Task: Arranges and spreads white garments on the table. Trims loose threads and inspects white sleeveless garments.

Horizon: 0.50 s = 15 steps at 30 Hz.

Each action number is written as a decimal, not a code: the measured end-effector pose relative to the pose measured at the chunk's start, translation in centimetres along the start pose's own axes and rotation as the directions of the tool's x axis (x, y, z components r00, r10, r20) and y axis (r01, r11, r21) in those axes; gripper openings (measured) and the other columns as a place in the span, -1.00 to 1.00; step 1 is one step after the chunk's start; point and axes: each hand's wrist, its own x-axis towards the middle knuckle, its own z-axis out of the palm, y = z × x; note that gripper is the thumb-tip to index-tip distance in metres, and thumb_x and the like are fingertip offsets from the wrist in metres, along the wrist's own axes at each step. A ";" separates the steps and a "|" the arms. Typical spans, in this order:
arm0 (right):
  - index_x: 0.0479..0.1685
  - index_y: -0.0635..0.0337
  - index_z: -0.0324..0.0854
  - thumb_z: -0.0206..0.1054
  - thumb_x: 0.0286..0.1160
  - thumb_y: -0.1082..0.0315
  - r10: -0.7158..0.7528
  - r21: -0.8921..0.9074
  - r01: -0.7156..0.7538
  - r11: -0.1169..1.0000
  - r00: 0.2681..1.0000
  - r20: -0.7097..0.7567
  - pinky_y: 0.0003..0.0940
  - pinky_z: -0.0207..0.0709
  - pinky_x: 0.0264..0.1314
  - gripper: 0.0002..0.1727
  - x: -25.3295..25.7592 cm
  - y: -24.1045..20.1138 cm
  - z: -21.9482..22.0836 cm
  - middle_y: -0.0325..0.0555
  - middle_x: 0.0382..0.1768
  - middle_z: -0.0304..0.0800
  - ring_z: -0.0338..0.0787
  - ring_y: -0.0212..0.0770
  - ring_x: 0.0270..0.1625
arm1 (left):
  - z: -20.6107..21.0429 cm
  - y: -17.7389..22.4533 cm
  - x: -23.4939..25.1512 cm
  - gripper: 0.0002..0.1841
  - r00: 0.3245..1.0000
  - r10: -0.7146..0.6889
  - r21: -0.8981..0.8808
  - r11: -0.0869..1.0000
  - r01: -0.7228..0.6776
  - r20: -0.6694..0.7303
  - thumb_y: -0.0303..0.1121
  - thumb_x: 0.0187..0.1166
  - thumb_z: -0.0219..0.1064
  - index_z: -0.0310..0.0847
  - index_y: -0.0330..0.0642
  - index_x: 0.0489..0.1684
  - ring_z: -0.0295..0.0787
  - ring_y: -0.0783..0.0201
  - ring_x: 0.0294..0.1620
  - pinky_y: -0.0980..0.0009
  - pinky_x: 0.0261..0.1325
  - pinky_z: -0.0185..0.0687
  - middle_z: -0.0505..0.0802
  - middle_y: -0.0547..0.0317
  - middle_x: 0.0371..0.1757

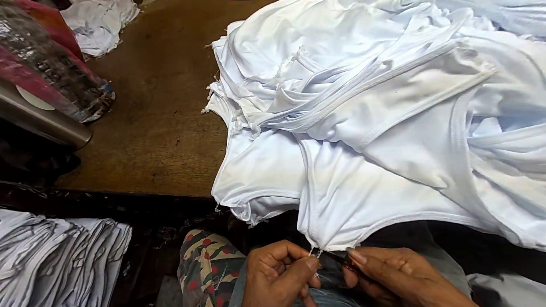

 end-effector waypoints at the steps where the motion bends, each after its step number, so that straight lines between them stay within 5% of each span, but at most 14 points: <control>1: -0.32 0.17 0.76 0.03 0.84 0.29 -0.008 -0.017 0.008 1.000 1.000 -0.009 -0.65 0.13 -0.66 -0.59 0.0 0.0 0.0 -0.48 -0.68 0.45 0.27 -0.60 -0.69 | 0.0 0.0 0.0 -0.90 1.000 -0.006 -0.003 1.000 0.006 0.003 -0.56 0.61 0.34 0.75 -0.41 -0.22 0.76 0.38 -0.59 0.44 -0.55 0.76 0.85 0.07 -0.44; 15: -0.25 0.15 0.75 0.01 0.86 0.27 -0.026 -0.029 0.027 0.999 0.999 0.040 -0.64 0.13 -0.65 -0.60 0.4 0.7 0.6 -0.50 -0.66 0.44 0.26 -0.61 -0.69 | -0.4 -0.3 -0.2 -0.90 0.999 -0.036 -0.056 0.998 0.037 0.027 -0.55 0.60 0.34 0.76 -0.40 -0.23 0.75 0.38 -0.58 0.46 -0.54 0.74 0.86 0.06 -0.42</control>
